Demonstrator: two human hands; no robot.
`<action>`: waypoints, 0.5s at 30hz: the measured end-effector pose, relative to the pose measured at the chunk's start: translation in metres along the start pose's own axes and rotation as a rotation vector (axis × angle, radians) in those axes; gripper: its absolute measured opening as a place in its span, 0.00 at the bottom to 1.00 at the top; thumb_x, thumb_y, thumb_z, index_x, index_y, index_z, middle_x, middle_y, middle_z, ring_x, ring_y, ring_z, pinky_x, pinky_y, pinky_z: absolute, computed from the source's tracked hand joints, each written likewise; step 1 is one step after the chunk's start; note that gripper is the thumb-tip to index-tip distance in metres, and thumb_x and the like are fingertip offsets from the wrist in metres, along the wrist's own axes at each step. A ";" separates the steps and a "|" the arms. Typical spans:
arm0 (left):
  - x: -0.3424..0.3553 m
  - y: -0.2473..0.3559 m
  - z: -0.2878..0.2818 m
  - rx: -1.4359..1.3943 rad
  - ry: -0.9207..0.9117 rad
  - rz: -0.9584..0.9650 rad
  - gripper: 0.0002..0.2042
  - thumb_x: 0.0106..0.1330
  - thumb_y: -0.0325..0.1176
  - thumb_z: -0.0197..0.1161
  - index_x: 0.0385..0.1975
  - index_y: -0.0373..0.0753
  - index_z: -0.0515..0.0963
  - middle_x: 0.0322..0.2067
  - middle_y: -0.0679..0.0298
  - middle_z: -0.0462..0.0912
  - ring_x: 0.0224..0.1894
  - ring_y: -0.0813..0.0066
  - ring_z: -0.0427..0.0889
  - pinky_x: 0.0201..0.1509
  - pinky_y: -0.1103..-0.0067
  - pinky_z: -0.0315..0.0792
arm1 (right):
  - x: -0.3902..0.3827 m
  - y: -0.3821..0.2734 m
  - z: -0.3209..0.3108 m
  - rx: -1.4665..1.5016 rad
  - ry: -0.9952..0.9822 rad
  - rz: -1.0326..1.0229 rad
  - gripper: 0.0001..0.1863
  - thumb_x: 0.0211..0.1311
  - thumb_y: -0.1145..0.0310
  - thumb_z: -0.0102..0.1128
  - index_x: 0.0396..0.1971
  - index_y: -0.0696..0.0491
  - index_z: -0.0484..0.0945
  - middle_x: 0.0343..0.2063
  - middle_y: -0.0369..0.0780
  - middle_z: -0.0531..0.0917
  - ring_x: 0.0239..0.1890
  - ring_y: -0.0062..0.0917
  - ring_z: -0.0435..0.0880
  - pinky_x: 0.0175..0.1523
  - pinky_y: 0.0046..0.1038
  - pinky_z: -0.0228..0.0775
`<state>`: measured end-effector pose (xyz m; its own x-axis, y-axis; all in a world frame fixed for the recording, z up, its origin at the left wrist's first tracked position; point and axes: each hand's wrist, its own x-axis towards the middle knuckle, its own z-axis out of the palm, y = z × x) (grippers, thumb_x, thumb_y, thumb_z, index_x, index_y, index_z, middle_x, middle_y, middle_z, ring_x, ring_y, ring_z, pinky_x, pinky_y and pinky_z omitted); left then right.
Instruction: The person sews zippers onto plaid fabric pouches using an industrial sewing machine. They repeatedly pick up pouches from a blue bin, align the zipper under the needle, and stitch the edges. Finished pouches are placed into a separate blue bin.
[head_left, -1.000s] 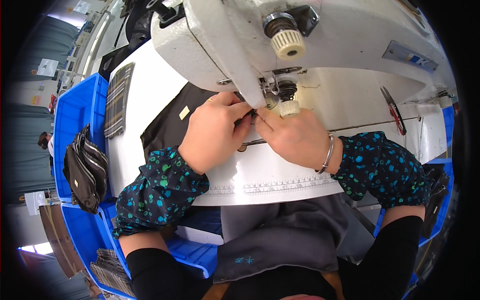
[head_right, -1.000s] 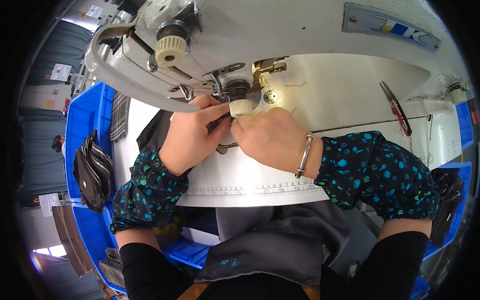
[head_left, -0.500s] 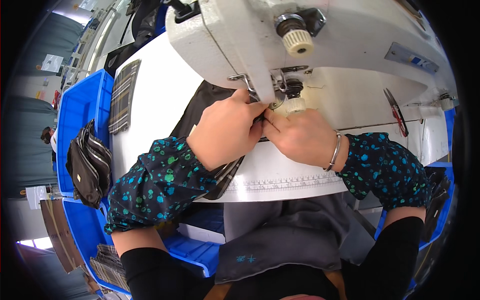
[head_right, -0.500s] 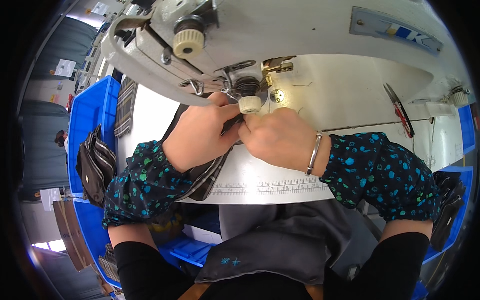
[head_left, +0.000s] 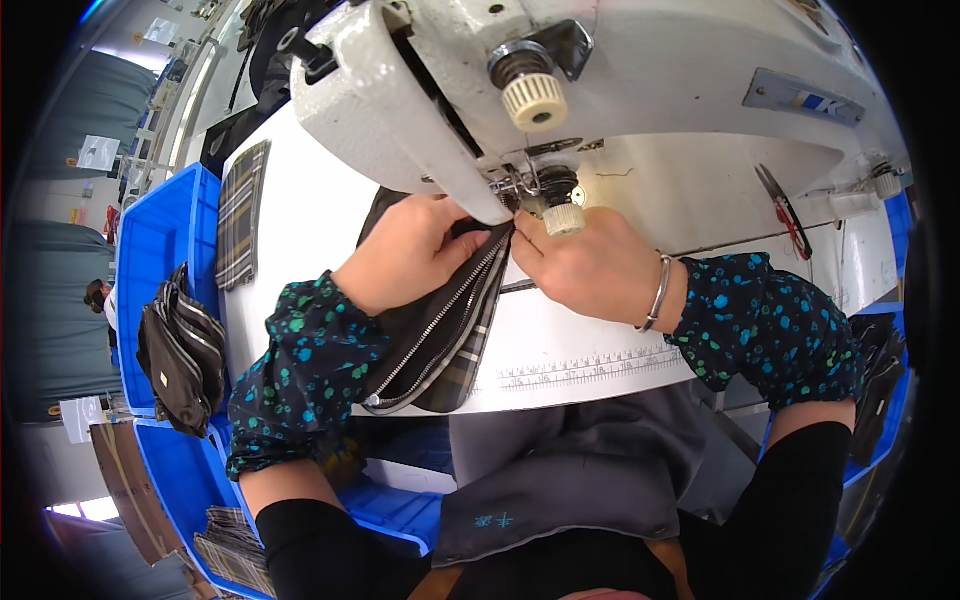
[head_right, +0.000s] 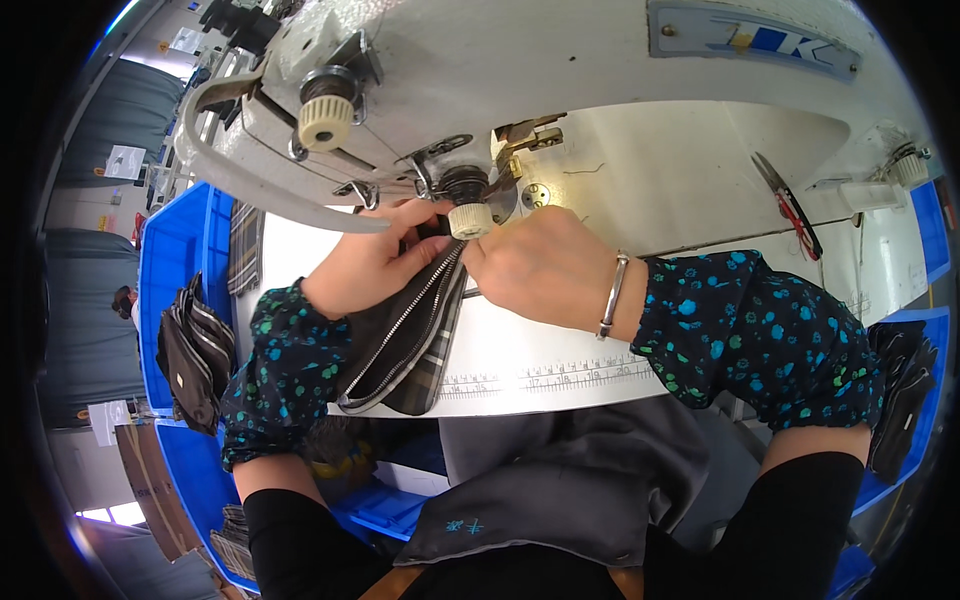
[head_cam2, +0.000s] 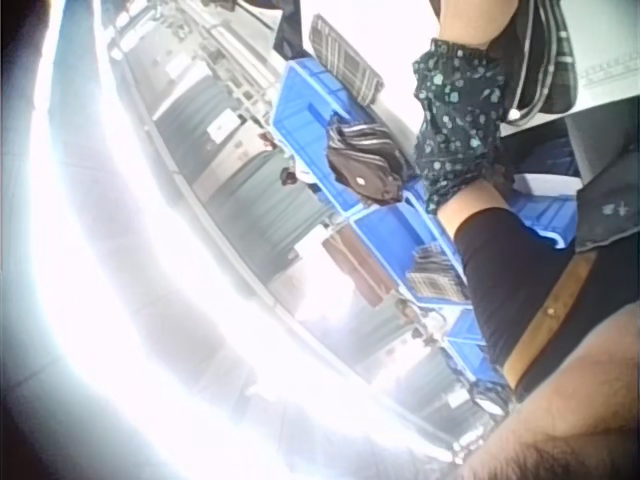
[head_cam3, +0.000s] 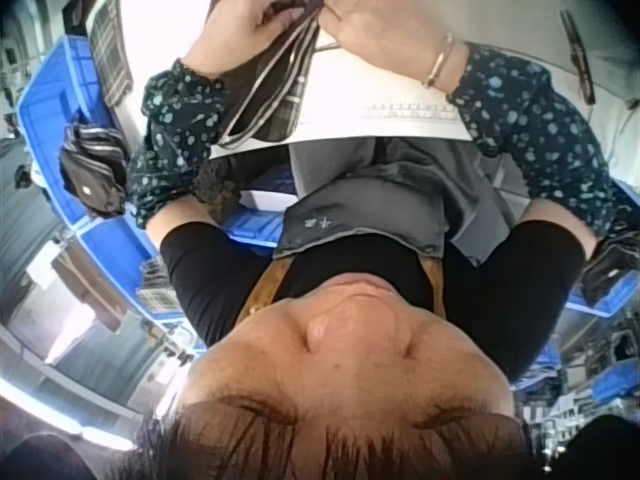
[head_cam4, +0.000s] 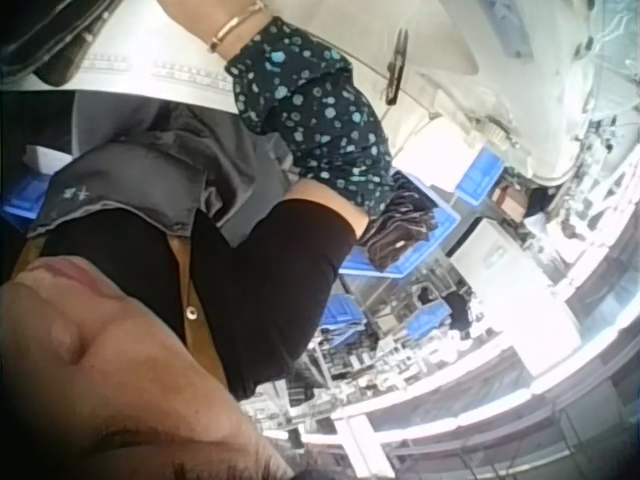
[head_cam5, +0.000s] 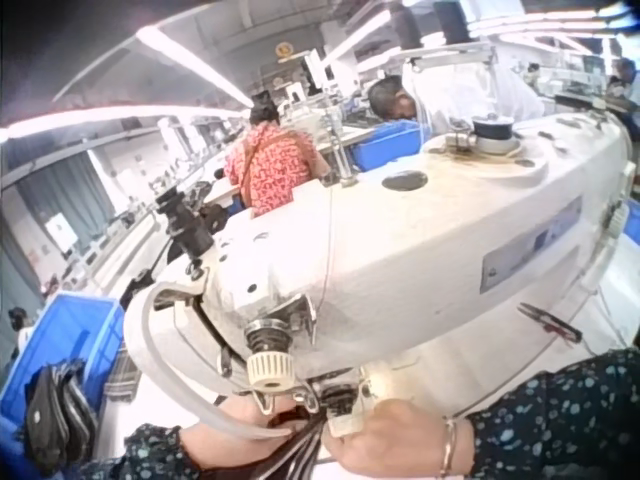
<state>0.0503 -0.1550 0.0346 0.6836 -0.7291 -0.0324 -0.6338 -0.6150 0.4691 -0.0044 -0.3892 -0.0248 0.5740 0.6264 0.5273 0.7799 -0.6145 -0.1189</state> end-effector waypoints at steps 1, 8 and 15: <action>-0.003 -0.006 0.005 0.019 0.060 0.088 0.18 0.68 0.26 0.69 0.57 0.34 0.80 0.41 0.53 0.83 0.38 0.60 0.84 0.42 0.70 0.78 | 0.001 0.001 0.000 0.008 0.003 -0.004 0.04 0.55 0.70 0.62 0.26 0.54 0.80 0.20 0.37 0.82 0.25 0.31 0.87 0.30 0.33 0.78; -0.009 0.013 0.020 -0.010 0.052 0.000 0.21 0.61 0.21 0.66 0.55 0.38 0.74 0.39 0.53 0.77 0.37 0.49 0.84 0.40 0.64 0.78 | 0.001 0.006 0.001 0.007 0.008 -0.007 0.03 0.57 0.69 0.62 0.28 0.52 0.80 0.19 0.38 0.81 0.24 0.32 0.86 0.29 0.35 0.77; -0.011 0.017 0.024 -0.137 0.096 -0.027 0.12 0.64 0.26 0.63 0.47 0.37 0.77 0.38 0.49 0.79 0.41 0.44 0.82 0.44 0.60 0.78 | 0.005 0.009 -0.002 0.031 0.046 0.057 0.07 0.57 0.70 0.64 0.34 0.54 0.80 0.20 0.40 0.81 0.24 0.31 0.86 0.28 0.37 0.75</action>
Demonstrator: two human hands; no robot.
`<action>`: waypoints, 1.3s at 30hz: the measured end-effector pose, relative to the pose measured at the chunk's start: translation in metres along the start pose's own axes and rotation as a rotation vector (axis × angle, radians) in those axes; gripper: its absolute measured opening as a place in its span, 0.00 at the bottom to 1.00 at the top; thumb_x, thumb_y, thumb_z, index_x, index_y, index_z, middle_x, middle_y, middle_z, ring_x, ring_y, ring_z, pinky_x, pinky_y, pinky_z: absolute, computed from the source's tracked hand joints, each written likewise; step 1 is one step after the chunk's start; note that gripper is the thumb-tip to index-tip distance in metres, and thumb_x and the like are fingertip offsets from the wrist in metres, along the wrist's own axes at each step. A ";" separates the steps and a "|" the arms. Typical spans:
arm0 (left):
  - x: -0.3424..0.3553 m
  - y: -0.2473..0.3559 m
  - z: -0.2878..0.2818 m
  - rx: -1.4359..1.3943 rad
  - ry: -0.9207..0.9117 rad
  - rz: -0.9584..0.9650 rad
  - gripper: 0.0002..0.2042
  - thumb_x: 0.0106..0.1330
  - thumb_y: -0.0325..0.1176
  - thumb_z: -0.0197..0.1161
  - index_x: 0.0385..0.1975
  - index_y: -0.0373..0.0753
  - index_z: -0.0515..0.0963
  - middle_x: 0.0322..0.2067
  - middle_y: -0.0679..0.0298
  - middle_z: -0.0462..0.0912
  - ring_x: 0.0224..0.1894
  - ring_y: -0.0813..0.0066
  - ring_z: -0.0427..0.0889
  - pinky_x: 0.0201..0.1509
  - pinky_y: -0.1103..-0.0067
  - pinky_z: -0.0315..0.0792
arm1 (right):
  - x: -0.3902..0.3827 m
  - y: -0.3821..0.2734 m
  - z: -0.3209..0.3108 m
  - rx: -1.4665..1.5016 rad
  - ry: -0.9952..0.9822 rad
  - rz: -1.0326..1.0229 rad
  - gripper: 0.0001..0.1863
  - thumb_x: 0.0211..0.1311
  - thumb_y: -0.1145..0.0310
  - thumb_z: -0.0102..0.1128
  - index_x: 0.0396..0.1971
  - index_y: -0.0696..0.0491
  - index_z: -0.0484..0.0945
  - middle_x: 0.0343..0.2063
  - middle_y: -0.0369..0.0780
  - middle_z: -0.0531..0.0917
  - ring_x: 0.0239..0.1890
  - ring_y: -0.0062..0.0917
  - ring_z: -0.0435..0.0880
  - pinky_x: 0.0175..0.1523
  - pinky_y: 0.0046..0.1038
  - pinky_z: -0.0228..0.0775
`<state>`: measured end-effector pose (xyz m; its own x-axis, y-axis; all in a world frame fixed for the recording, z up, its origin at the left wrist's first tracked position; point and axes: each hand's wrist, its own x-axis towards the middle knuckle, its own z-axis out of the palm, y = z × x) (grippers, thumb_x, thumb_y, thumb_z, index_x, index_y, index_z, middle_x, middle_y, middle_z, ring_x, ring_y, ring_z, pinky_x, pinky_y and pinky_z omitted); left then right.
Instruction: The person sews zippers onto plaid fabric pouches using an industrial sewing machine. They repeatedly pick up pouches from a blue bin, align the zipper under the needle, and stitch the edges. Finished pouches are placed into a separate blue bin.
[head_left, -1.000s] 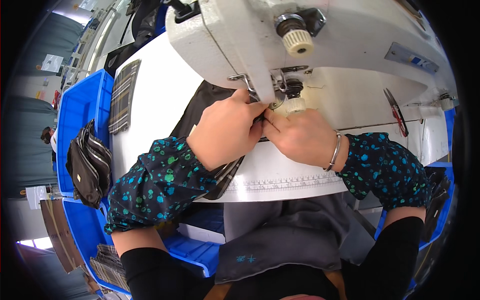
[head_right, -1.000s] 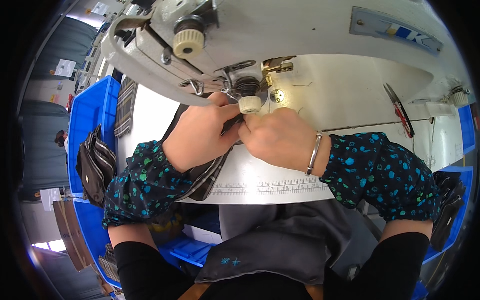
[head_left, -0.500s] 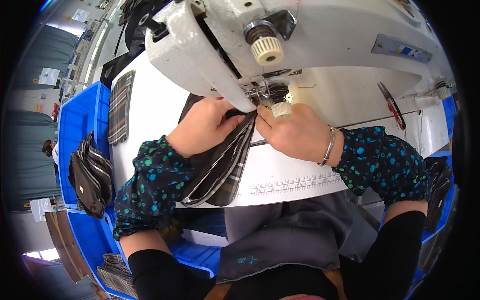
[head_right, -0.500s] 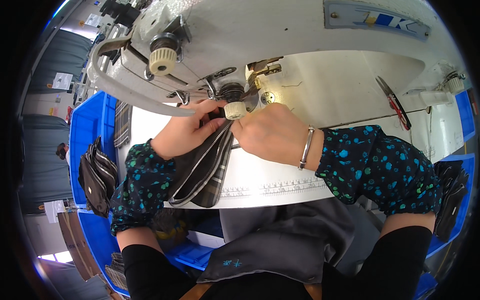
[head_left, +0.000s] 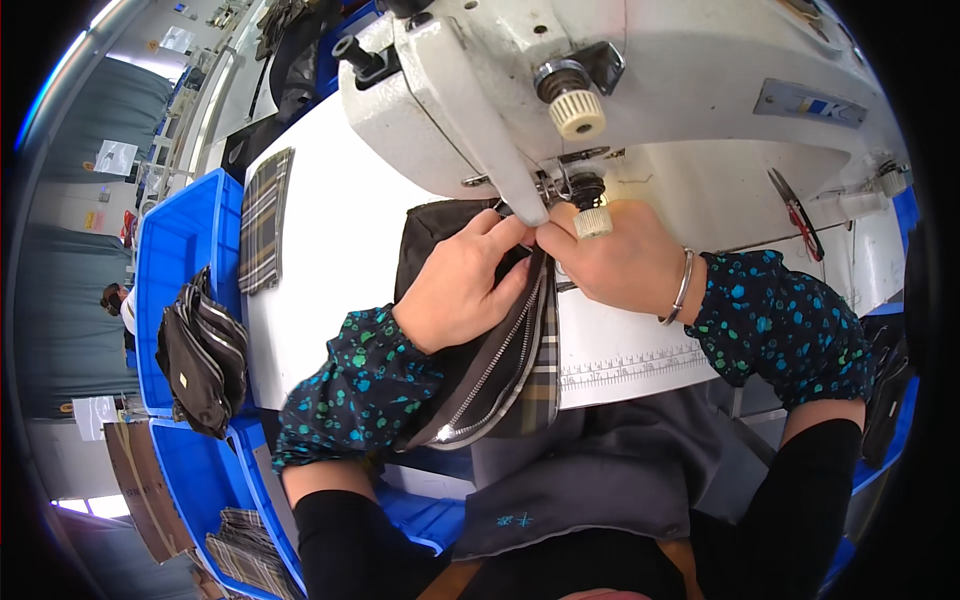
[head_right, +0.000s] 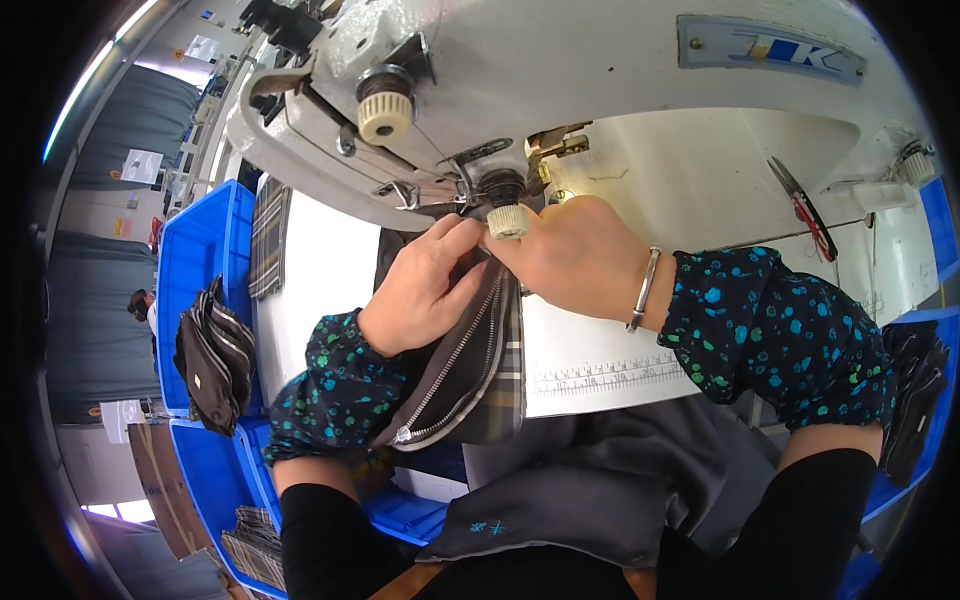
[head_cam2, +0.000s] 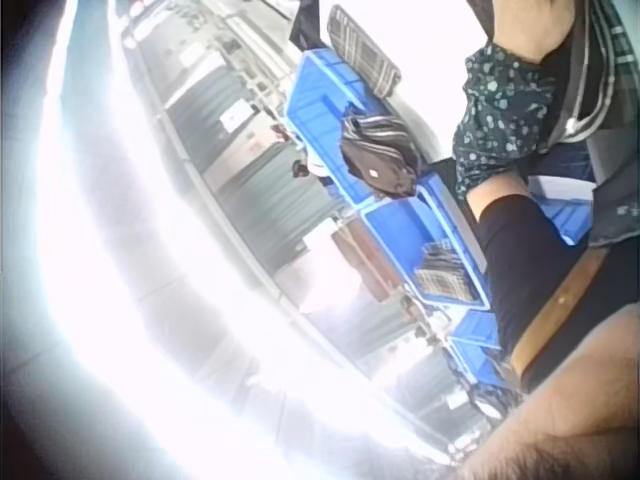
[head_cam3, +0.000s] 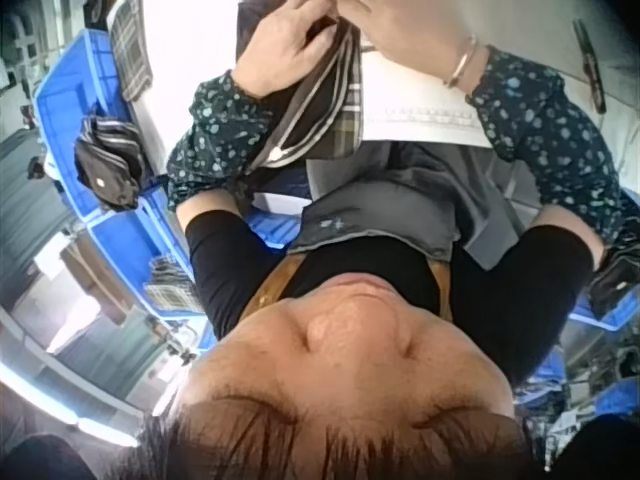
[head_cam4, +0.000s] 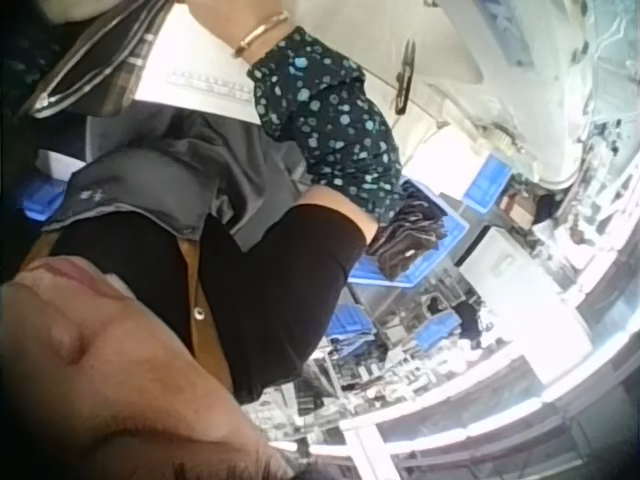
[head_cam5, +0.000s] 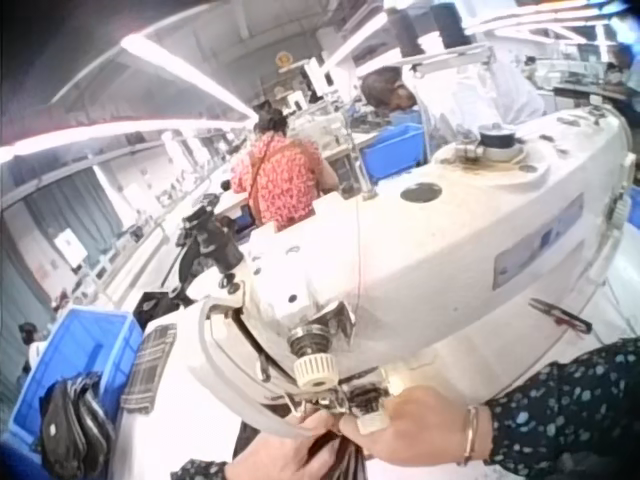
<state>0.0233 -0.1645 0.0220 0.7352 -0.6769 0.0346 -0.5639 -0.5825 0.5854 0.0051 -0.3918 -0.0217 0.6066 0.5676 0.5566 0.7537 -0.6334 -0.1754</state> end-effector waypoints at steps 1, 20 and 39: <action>-0.001 -0.002 -0.002 -0.029 0.011 0.009 0.10 0.65 0.26 0.63 0.45 0.36 0.76 0.37 0.48 0.78 0.40 0.45 0.82 0.43 0.61 0.77 | 0.002 -0.002 -0.001 0.015 0.021 0.017 0.08 0.57 0.70 0.64 0.35 0.55 0.80 0.22 0.40 0.81 0.24 0.31 0.86 0.28 0.37 0.75; -0.018 0.014 0.004 0.400 0.165 0.317 0.17 0.51 0.28 0.71 0.44 0.41 0.86 0.48 0.65 0.84 0.50 0.64 0.82 0.65 0.62 0.70 | -0.005 -0.018 -0.008 -0.086 0.238 -0.352 0.06 0.47 0.65 0.64 0.20 0.48 0.75 0.23 0.33 0.71 0.20 0.19 0.75 0.22 0.23 0.65; -0.023 0.026 0.016 0.607 0.160 0.185 0.20 0.57 0.29 0.69 0.53 0.45 0.85 0.44 0.71 0.82 0.42 0.69 0.83 0.62 0.60 0.68 | -0.024 -0.046 -0.005 -0.205 0.021 -0.447 0.12 0.46 0.65 0.63 0.22 0.60 0.82 0.23 0.50 0.83 0.19 0.25 0.79 0.20 0.23 0.67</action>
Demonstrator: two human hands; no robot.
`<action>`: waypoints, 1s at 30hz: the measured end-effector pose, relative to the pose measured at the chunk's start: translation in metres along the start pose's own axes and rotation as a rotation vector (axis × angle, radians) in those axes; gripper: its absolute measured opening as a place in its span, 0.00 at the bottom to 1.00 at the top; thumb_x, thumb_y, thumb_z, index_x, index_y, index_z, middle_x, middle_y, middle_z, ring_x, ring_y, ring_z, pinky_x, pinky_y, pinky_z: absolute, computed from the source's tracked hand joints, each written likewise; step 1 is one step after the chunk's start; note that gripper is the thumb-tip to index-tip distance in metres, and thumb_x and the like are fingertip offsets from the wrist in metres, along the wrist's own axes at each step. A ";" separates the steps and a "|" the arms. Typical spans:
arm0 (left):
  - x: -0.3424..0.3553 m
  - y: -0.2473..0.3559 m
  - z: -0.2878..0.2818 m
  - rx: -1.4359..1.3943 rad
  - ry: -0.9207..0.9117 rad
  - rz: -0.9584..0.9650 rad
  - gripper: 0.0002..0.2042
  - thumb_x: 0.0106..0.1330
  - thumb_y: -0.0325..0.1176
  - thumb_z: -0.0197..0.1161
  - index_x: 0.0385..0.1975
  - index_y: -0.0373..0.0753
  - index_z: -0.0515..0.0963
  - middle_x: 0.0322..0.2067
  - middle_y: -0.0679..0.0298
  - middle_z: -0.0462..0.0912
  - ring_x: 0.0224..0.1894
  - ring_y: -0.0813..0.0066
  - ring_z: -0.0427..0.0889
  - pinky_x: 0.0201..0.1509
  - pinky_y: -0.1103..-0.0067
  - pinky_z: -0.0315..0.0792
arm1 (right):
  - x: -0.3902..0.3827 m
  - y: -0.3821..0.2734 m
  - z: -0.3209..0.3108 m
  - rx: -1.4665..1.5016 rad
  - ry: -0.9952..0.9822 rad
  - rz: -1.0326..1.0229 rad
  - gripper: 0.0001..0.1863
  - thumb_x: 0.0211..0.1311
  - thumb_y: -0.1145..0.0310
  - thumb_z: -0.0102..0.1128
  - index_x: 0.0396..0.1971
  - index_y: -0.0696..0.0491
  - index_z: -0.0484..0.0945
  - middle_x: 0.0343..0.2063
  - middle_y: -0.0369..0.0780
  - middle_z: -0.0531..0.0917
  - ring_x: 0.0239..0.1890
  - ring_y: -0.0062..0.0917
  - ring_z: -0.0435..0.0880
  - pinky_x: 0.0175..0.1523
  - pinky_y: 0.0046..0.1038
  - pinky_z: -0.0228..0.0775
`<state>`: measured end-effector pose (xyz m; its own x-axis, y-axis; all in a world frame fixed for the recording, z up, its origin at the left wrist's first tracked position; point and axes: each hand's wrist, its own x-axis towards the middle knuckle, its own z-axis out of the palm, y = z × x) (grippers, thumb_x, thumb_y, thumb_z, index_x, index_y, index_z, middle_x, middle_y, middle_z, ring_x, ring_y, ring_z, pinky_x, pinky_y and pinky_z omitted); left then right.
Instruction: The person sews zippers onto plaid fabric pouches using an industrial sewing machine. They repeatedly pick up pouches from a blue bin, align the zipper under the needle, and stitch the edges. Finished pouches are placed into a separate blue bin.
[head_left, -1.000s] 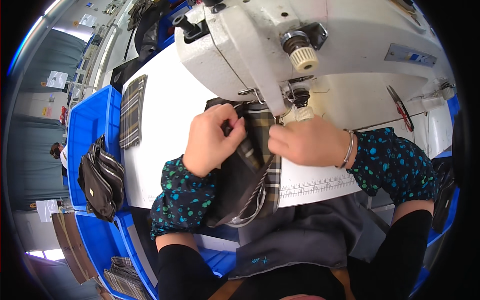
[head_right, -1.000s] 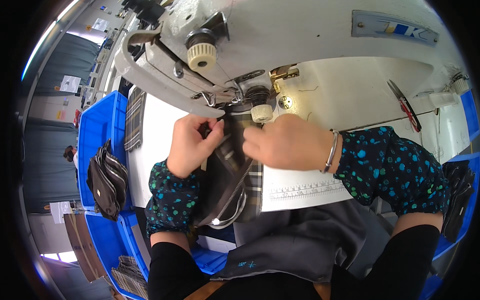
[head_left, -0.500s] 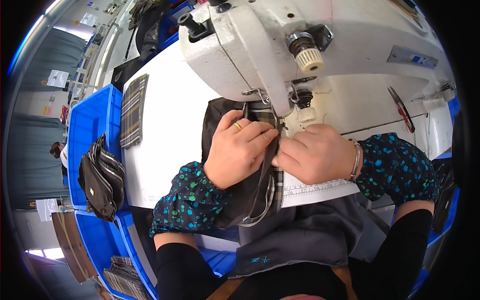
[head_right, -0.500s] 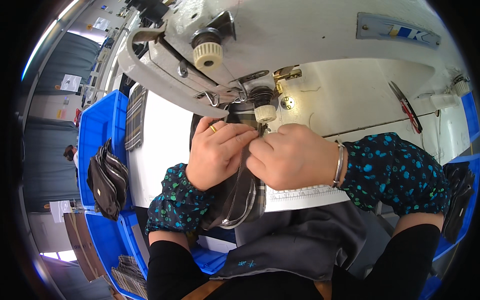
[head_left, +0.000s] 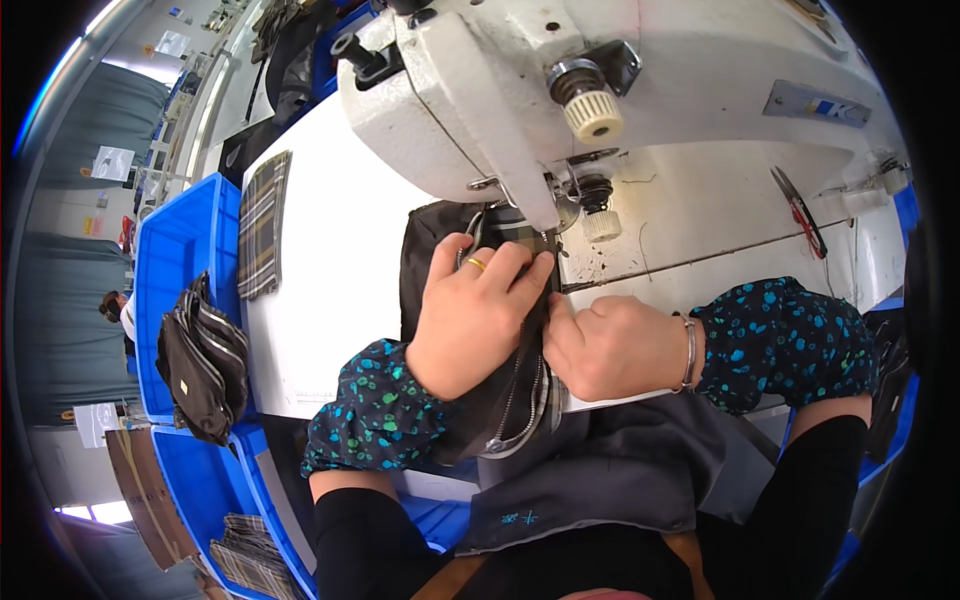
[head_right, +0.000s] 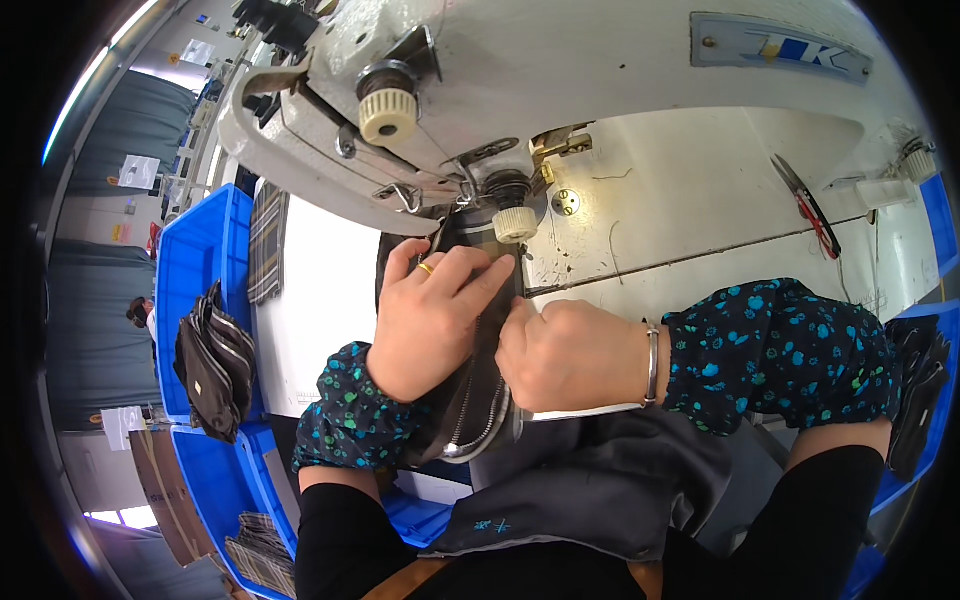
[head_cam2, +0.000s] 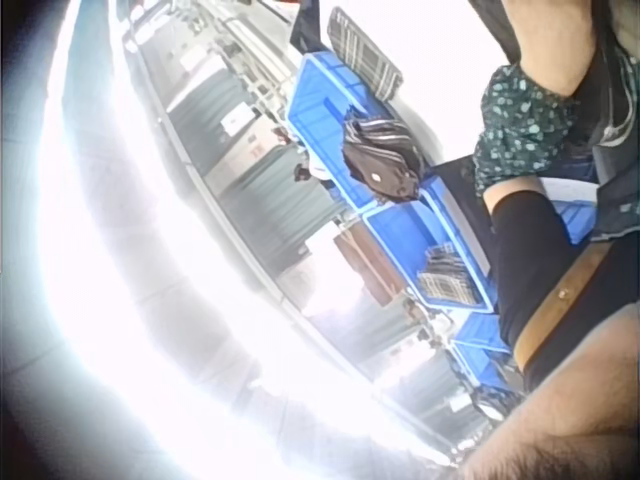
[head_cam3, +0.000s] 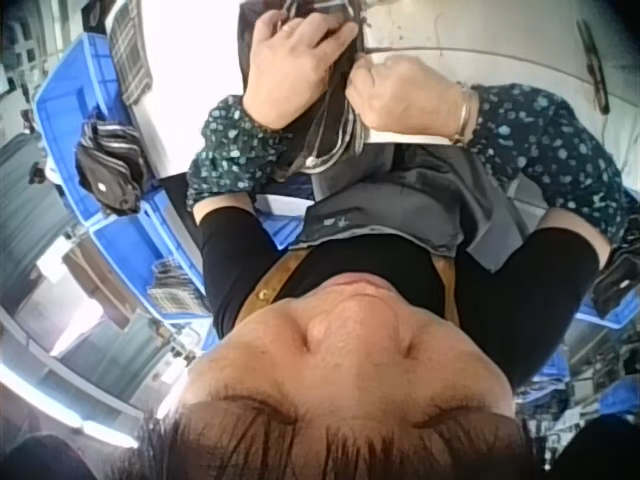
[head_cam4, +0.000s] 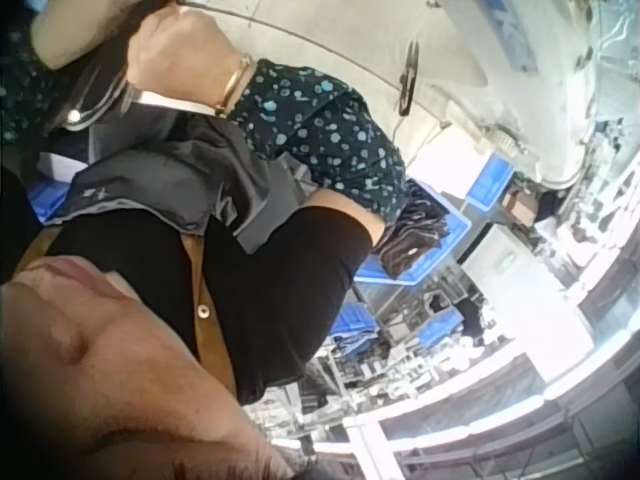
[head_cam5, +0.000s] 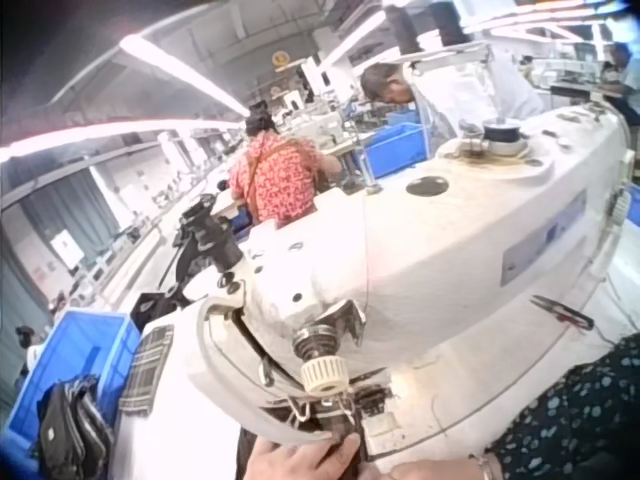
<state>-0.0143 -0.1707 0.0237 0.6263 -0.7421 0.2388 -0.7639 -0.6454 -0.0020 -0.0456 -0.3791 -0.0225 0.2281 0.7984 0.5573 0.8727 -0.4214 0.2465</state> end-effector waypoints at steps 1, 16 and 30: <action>0.000 0.003 0.002 0.012 0.007 0.000 0.20 0.58 0.30 0.69 0.53 0.45 0.85 0.43 0.71 0.81 0.42 0.70 0.83 0.62 0.60 0.68 | 0.000 -0.001 -0.001 0.014 -0.010 0.012 0.12 0.45 0.65 0.63 0.21 0.60 0.82 0.22 0.50 0.83 0.18 0.25 0.79 0.19 0.23 0.66; 0.019 -0.001 0.016 -0.036 0.107 -0.102 0.12 0.58 0.27 0.69 0.42 0.46 0.88 0.34 0.71 0.81 0.40 0.68 0.82 0.54 0.64 0.65 | 0.000 0.012 0.003 0.005 -0.063 0.143 0.10 0.42 0.66 0.63 0.20 0.58 0.82 0.22 0.51 0.83 0.16 0.25 0.79 0.18 0.25 0.67; -0.006 0.013 -0.007 -0.077 -0.056 0.016 0.15 0.56 0.28 0.73 0.46 0.46 0.88 0.35 0.73 0.80 0.45 0.71 0.82 0.72 0.50 0.61 | 0.001 -0.018 -0.029 -0.011 -0.165 0.022 0.15 0.49 0.66 0.62 0.25 0.66 0.85 0.31 0.66 0.86 0.22 0.31 0.86 0.24 0.25 0.72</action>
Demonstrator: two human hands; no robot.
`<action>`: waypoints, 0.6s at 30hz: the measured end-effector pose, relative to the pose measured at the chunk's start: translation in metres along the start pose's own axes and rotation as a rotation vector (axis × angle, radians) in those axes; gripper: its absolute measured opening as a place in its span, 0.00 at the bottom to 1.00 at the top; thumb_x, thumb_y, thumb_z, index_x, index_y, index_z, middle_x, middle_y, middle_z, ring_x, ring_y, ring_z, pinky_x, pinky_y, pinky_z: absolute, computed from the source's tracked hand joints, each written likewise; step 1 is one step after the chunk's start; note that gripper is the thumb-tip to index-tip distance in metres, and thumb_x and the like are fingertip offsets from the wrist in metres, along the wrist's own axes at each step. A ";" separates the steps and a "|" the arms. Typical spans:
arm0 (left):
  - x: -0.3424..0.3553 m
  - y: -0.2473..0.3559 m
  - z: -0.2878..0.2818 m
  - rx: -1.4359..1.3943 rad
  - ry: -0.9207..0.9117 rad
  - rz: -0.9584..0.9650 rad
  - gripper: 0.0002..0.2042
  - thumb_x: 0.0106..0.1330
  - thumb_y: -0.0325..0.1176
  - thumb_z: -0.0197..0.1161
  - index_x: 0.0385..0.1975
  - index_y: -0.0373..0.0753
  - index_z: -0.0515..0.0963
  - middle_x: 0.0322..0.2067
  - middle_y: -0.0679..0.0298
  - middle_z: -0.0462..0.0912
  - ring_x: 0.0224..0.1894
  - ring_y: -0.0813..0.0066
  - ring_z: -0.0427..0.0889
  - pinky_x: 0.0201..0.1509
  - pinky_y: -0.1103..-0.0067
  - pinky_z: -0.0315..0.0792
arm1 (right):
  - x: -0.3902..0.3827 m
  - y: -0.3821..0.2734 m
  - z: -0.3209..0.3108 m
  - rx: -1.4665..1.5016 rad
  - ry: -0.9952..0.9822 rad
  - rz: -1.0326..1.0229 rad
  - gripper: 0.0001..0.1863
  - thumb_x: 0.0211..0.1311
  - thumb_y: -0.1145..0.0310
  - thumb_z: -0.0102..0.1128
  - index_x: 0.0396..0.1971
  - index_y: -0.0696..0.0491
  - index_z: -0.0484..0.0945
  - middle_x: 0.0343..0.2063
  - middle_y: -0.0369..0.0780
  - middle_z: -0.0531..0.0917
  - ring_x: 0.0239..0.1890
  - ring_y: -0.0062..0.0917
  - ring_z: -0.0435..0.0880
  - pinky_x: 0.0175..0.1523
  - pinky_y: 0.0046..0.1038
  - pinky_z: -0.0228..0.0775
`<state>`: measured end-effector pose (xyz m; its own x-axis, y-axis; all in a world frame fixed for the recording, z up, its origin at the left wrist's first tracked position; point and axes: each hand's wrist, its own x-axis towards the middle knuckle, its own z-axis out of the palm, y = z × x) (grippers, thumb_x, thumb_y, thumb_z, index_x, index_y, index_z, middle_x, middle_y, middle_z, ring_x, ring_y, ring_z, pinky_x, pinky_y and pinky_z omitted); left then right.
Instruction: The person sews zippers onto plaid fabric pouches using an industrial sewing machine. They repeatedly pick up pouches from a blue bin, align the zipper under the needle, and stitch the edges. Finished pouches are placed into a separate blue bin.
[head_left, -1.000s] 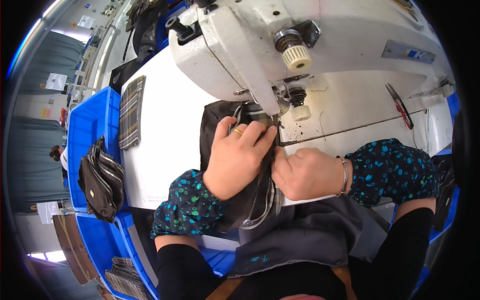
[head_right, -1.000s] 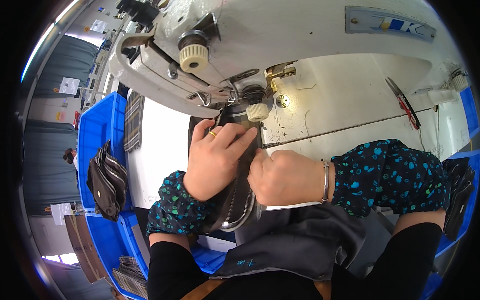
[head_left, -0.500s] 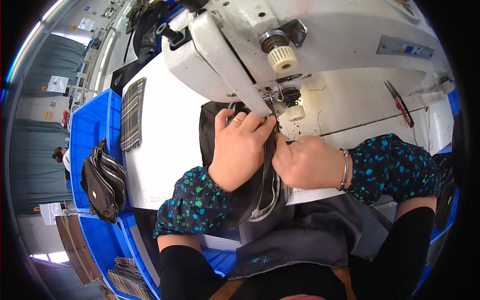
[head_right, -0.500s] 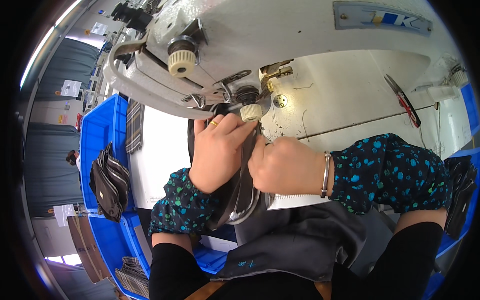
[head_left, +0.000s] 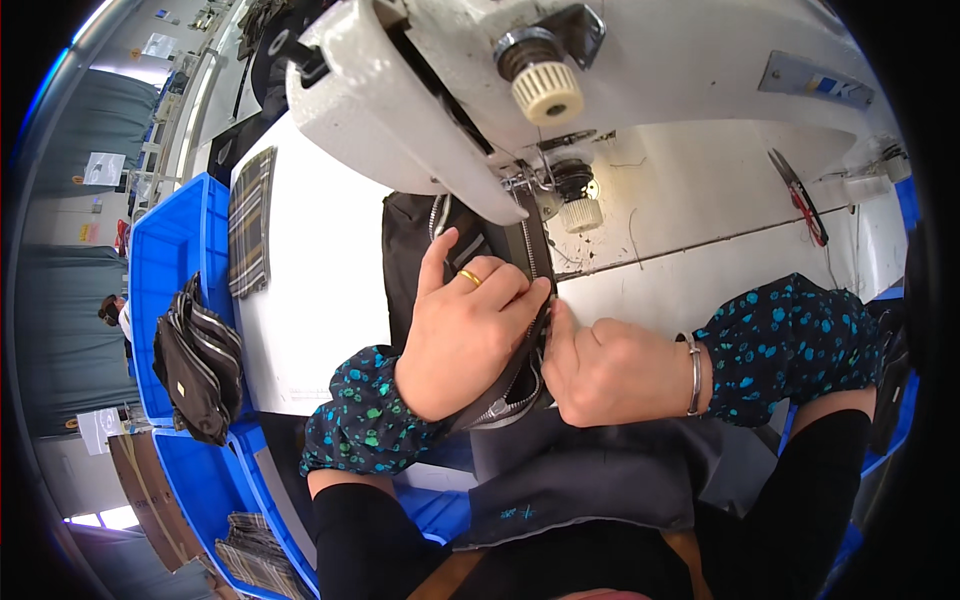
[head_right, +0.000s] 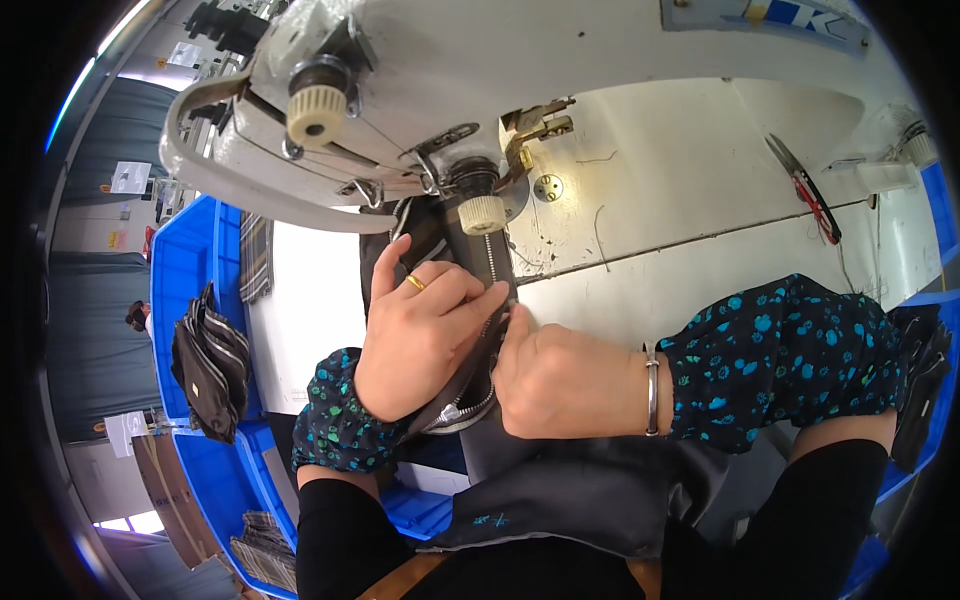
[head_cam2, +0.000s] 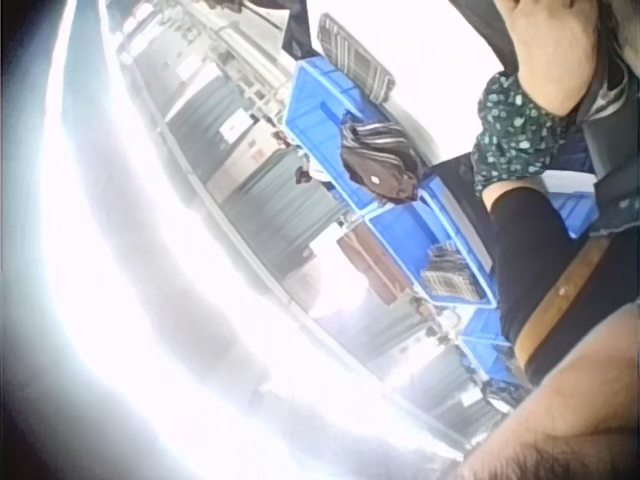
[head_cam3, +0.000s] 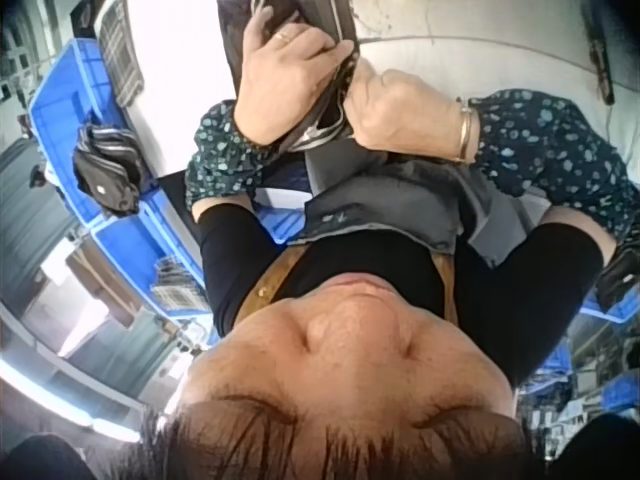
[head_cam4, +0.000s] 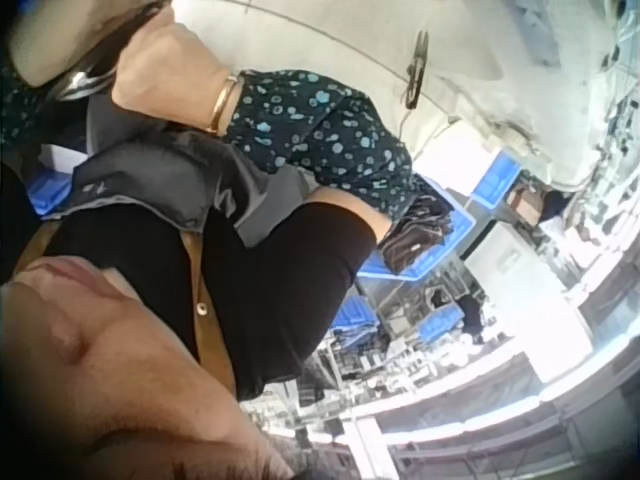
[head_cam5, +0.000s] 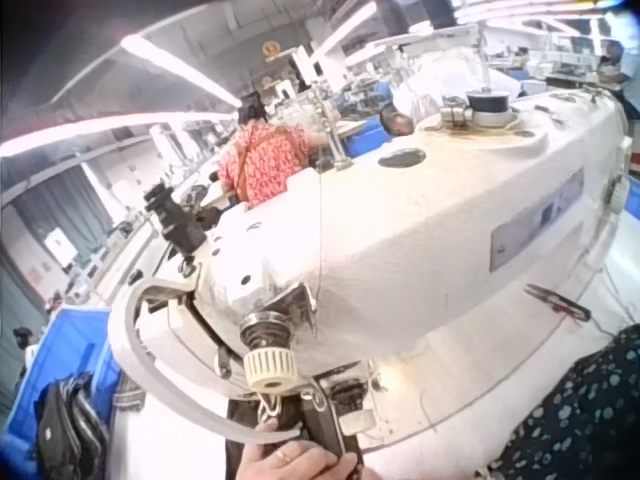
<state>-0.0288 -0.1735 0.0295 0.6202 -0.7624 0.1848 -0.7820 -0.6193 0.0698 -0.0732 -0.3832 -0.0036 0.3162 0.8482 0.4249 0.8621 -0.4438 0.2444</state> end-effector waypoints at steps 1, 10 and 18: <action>-0.001 0.000 0.001 -0.005 -0.003 0.006 0.15 0.57 0.29 0.73 0.46 0.46 0.89 0.35 0.73 0.80 0.45 0.71 0.82 0.72 0.50 0.62 | 0.000 0.000 0.001 -0.001 0.008 -0.001 0.15 0.49 0.66 0.62 0.24 0.66 0.85 0.31 0.66 0.86 0.22 0.31 0.86 0.25 0.25 0.72; 0.000 -0.001 0.003 -0.082 -0.007 0.000 0.16 0.58 0.30 0.72 0.47 0.45 0.88 0.35 0.73 0.80 0.44 0.71 0.82 0.70 0.53 0.64 | 0.000 0.002 0.003 0.004 0.028 -0.043 0.17 0.46 0.65 0.61 0.25 0.67 0.86 0.29 0.65 0.87 0.22 0.30 0.86 0.26 0.25 0.73; 0.005 -0.005 0.007 -0.030 0.018 -0.012 0.16 0.58 0.30 0.71 0.48 0.46 0.89 0.34 0.73 0.81 0.43 0.71 0.81 0.69 0.52 0.64 | 0.001 0.004 0.009 -0.015 0.043 -0.017 0.18 0.45 0.66 0.61 0.26 0.69 0.85 0.30 0.66 0.86 0.19 0.29 0.84 0.22 0.25 0.72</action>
<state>-0.0218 -0.1754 0.0230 0.6284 -0.7514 0.2012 -0.7763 -0.6221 0.1014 -0.0654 -0.3818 -0.0101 0.2836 0.8427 0.4576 0.8612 -0.4337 0.2649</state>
